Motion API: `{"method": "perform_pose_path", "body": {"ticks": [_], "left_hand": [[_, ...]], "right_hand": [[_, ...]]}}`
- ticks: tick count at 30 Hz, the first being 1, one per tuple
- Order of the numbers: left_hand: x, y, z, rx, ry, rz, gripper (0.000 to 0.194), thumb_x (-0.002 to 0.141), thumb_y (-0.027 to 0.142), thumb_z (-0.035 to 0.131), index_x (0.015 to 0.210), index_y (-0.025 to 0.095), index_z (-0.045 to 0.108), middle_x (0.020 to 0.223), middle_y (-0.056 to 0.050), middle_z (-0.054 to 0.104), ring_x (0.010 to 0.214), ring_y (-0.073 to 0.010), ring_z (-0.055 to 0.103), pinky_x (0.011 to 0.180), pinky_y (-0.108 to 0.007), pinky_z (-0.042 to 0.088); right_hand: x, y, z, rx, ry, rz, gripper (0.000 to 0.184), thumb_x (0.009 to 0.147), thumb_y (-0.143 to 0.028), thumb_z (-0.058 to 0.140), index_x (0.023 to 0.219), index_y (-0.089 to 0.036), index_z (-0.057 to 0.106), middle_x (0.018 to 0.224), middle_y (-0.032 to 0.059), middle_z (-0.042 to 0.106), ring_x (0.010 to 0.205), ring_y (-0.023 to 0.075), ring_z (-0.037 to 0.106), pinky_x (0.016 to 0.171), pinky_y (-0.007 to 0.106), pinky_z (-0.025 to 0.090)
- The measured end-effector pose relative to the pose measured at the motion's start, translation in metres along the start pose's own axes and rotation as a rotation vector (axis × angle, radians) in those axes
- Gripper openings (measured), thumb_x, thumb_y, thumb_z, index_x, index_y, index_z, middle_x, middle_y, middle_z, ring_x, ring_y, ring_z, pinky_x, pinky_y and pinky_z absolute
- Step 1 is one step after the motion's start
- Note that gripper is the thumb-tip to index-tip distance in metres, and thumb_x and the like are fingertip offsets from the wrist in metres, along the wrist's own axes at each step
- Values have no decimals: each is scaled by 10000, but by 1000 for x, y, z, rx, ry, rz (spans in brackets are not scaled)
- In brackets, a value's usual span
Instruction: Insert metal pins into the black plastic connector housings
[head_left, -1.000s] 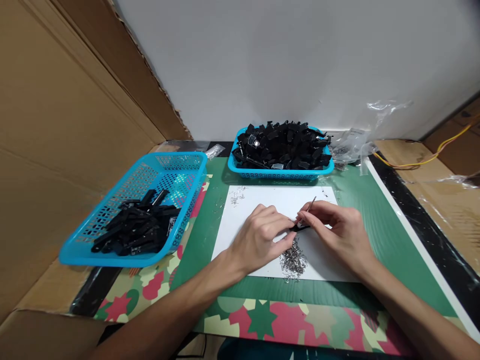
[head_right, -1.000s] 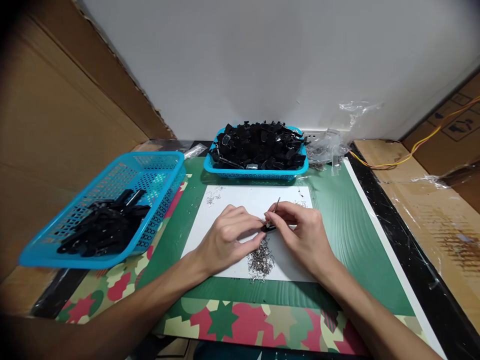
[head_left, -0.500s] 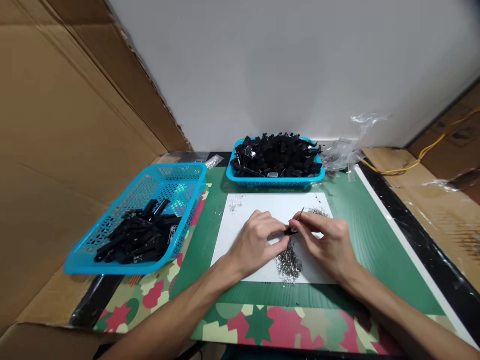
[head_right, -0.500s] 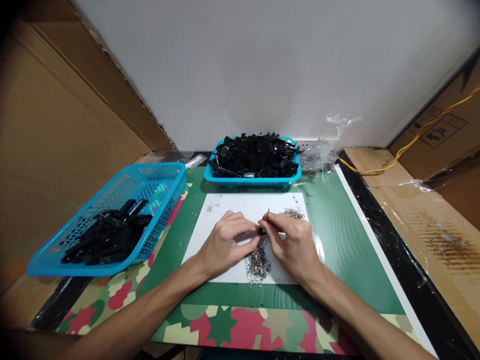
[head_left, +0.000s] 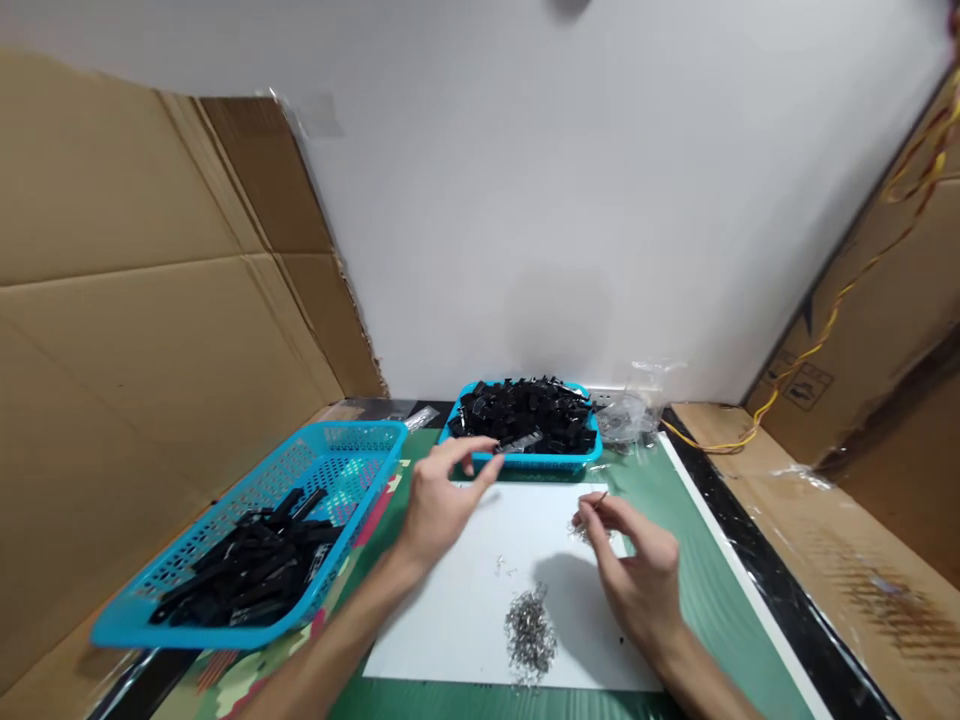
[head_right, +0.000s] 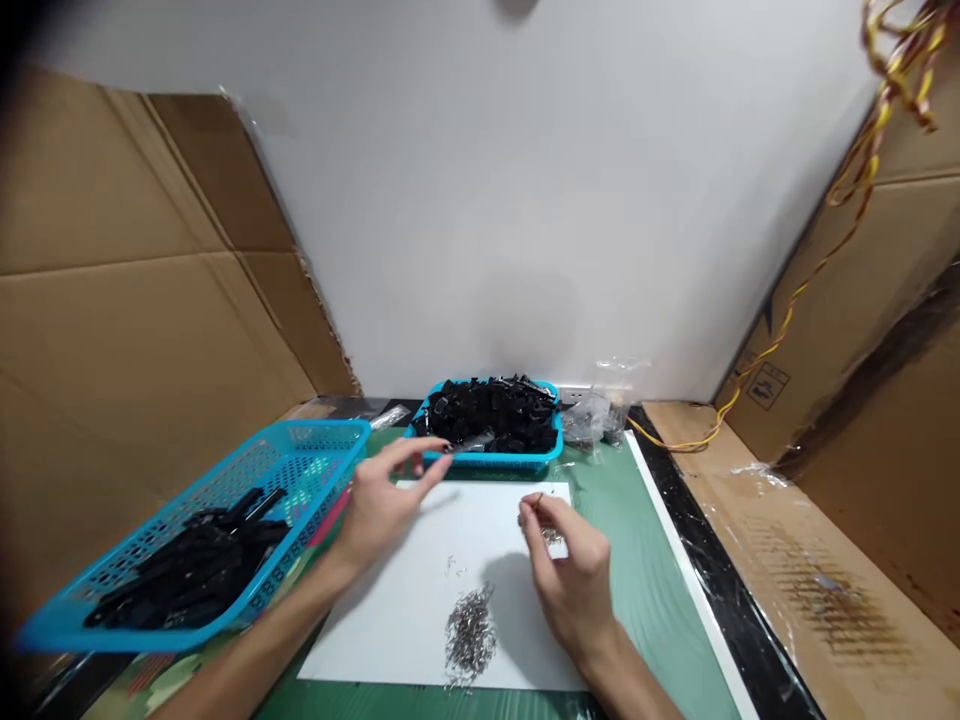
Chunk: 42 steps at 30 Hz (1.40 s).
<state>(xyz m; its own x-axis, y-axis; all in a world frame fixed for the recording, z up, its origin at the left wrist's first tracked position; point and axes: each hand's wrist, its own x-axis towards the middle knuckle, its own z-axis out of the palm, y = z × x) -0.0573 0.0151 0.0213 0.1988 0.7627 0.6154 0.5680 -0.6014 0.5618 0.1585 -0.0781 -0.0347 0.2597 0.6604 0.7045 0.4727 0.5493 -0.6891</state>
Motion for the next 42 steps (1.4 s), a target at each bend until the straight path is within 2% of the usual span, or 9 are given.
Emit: {"method": "perform_pose_path", "body": {"ticks": [4, 10, 19, 24, 27, 34, 36, 39, 42], "left_hand": [[69, 5, -13, 131, 98, 16, 252, 919, 390, 706, 1057, 203, 802, 857, -42, 762, 715, -182, 610, 745, -331, 506], [150, 5, 14, 209, -216, 59, 187, 861, 325, 723, 964, 212, 831, 943, -67, 819, 769, -217, 678, 765, -328, 530], [196, -7, 61, 107, -527, 148, 172, 791, 267, 780, 917, 168, 842, 897, -90, 826, 825, -228, 727, 758, -300, 537], [193, -5, 66, 82, -500, 208, 167, 832, 225, 733, 945, 152, 830, 914, -98, 818, 823, -218, 711, 777, -310, 538], [183, -2, 60, 75, -457, 288, 191, 882, 250, 699, 1014, 173, 813, 968, -91, 809, 858, -212, 704, 858, -337, 543], [143, 9, 29, 56, -462, 485, 197, 967, 255, 624, 1109, 208, 752, 1158, -87, 787, 1121, -245, 691, 1022, -440, 516], [124, 14, 19, 50, -436, 464, 212, 980, 286, 628, 1148, 200, 723, 1174, -90, 774, 1116, -240, 689, 1029, -438, 513], [86, 21, 10, 17, -418, 348, 198, 991, 306, 615, 1150, 198, 660, 1099, -62, 754, 1010, -199, 702, 947, -368, 542], [43, 23, 11, -91, -435, 222, 160, 986, 292, 608, 1110, 193, 593, 986, -29, 715, 918, -167, 682, 862, -310, 535]], "right_hand": [[-7, 0, 12, -45, -147, -195, 138, 998, -111, 565, 1020, -181, 682, 818, 59, 752, 690, 186, 740, 638, 275, 587], [-11, 3, 18, -132, -219, -303, 196, 1004, -110, 512, 906, -200, 657, 657, 18, 662, 533, 154, 635, 532, 253, 454], [-4, 7, 16, -147, -199, -291, 201, 1005, -122, 491, 898, -206, 639, 675, 18, 670, 544, 151, 644, 535, 246, 443], [-2, 8, 16, -190, -207, -313, 225, 1013, -135, 470, 876, -205, 635, 646, 14, 644, 524, 162, 625, 514, 261, 410], [0, 8, 13, -161, -204, -260, 231, 1031, -155, 454, 923, -200, 653, 696, 28, 677, 555, 170, 657, 537, 260, 461], [16, 13, -6, -46, -107, 91, 247, 1056, -260, 455, 1121, -177, 678, 737, 25, 699, 607, 178, 678, 600, 263, 521], [24, 18, -16, -73, -127, 203, 256, 1047, -282, 454, 1080, -177, 685, 681, -2, 658, 546, 167, 619, 562, 262, 479], [34, 27, -34, -146, -173, 255, 258, 989, -256, 469, 907, -181, 702, 830, 49, 732, 741, 202, 679, 679, 285, 490], [38, 34, -47, -225, -291, 307, 248, 931, -261, 501, 854, -181, 723, 714, 19, 668, 644, 184, 592, 628, 288, 429]]}}
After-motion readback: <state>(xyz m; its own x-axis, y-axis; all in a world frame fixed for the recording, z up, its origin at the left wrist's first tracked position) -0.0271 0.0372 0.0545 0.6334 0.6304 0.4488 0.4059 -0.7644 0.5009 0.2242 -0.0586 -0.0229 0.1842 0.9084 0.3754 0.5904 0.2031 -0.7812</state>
